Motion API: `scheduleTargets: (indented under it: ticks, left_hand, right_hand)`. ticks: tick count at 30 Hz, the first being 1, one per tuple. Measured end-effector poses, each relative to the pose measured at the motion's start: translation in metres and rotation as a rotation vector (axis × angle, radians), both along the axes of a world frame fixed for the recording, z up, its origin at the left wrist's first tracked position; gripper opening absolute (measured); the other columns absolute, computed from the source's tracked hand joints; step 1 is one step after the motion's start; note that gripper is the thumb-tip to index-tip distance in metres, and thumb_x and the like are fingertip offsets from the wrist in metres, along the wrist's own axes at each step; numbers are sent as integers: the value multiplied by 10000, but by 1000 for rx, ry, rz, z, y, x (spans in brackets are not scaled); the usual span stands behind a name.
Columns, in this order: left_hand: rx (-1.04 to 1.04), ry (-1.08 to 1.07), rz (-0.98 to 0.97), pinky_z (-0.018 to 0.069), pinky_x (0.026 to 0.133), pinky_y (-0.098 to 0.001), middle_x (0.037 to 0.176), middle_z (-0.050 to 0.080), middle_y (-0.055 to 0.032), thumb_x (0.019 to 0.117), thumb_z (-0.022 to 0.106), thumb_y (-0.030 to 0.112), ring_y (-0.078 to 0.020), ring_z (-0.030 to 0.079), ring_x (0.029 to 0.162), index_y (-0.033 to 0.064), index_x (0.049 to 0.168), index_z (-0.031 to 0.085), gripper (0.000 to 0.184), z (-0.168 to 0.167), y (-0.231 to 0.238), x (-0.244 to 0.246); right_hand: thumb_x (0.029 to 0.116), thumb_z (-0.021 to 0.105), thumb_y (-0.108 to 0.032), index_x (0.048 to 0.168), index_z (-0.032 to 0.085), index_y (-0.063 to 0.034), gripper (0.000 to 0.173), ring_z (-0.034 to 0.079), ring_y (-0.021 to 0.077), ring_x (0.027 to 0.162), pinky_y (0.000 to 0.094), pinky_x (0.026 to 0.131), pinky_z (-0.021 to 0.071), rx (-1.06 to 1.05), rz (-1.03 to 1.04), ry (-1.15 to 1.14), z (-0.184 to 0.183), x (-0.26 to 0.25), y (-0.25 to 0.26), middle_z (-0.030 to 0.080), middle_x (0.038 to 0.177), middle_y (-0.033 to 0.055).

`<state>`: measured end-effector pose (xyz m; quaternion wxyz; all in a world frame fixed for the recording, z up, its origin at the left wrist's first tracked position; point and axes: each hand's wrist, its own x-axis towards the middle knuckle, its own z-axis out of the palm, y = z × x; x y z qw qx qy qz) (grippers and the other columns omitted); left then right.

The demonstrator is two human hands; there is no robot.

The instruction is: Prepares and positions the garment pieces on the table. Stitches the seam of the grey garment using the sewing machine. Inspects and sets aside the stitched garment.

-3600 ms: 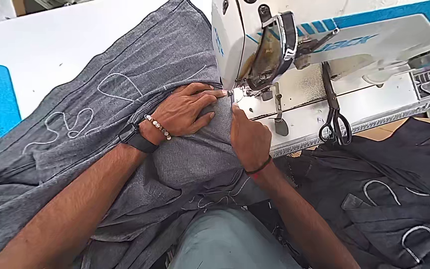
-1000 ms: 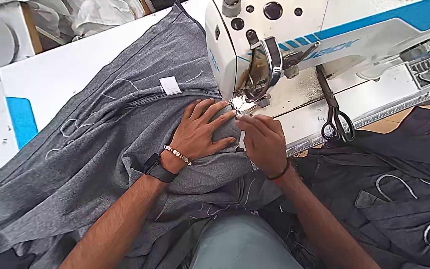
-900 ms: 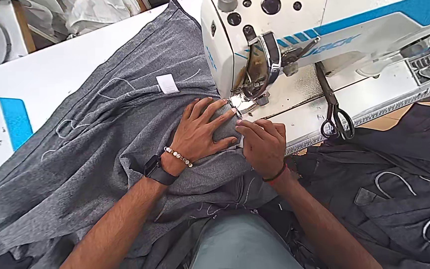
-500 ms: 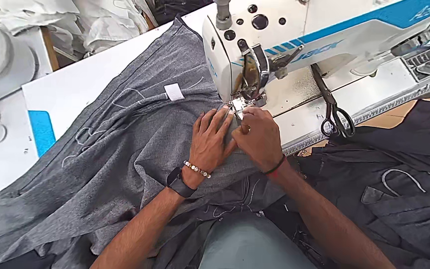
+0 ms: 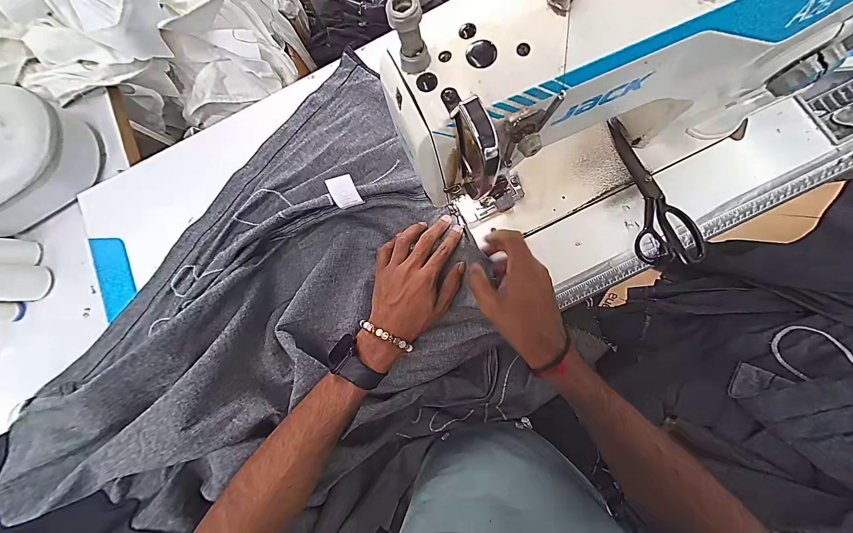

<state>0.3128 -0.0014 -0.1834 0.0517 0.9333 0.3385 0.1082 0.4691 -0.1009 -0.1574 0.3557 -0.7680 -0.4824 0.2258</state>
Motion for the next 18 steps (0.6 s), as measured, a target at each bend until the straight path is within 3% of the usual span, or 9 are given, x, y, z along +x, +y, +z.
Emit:
scheduleTargets:
  ticks: [1, 3, 7, 10, 13, 15, 16, 17, 18]
  left_hand:
    - [3, -4, 5, 337, 1133, -473, 1605, 446, 71, 1055, 404, 468, -207, 399, 1465, 300, 1511, 531, 503, 0, 0, 1]
    - [14, -10, 9, 329, 1144, -472, 1593, 464, 54, 1052, 421, 461, -218, 411, 1454, 298, 1500, 547, 493, -1, -2, 1]
    - [21, -29, -3, 303, 1172, -471, 1581, 476, 24, 1045, 439, 460, -237, 403, 1456, 292, 1470, 585, 480, -2, 0, 1]
    - [54, -52, -23, 289, 1174, -481, 1552, 503, -1, 1045, 455, 433, -265, 400, 1446, 286, 1423, 631, 442, -3, 3, 0]
    - [80, -36, -54, 302, 1177, -484, 1549, 504, -12, 1041, 444, 401, -275, 388, 1461, 255, 1409, 639, 442, -3, 4, 0]
    - [61, -27, -57, 319, 1189, -477, 1558, 498, -28, 1039, 435, 373, -279, 385, 1477, 199, 1395, 641, 447, -3, 1, 1]
    - [34, -28, -50, 329, 1193, -467, 1567, 489, -31, 1042, 425, 365, -272, 383, 1484, 174, 1402, 631, 456, -3, 0, 3]
    - [-12, -31, -39, 328, 1199, -457, 1579, 472, -30, 1048, 415, 375, -260, 373, 1492, 164, 1427, 608, 475, -2, -1, 4]
    - [-46, -33, -30, 314, 1212, -454, 1593, 454, -24, 1053, 410, 398, -252, 359, 1500, 170, 1458, 582, 495, -3, -2, 4]
  right_hand:
    - [975, 629, -317, 1353, 559, -62, 462, 659, 152, 644, 386, 575, 569, -41, -18, 77, 0, -6, -12, 712, 882, 32]
    - [1011, 581, -300, 1434, 532, -78, 481, 615, 113, 514, 339, 496, 568, -95, -3, 263, -3, -20, -34, 651, 673, -13]
    - [984, 547, -153, 1380, 627, -54, 416, 516, 51, 450, 262, 435, 482, 57, -57, 329, -8, -27, -48, 577, 577, -55]
    - [967, 533, -187, 1341, 686, -136, 407, 421, 79, 433, 300, 433, 384, 15, -79, 81, -6, -18, -32, 482, 527, -72]
    - [931, 562, -229, 1146, 754, -160, 296, 546, 171, 561, 371, 498, 429, 9, -114, -277, -8, -15, -18, 553, 595, -26]
    - [935, 583, -226, 1008, 760, -141, 210, 610, 235, 814, 394, 662, 493, 40, -87, -309, -12, -14, -15, 636, 831, 40]
    - [947, 591, -222, 1003, 756, -123, 201, 620, 236, 872, 386, 694, 522, 60, -75, -288, -12, -12, -15, 630, 939, 66]
    - [966, 592, -223, 1032, 742, -101, 204, 646, 214, 823, 371, 661, 554, 77, -72, -265, -11, -10, -17, 648, 955, 70]
    - [989, 580, -250, 1093, 712, -81, 238, 643, 186, 689, 366, 576, 543, 70, -60, -231, -10, -8, -19, 665, 860, 52]
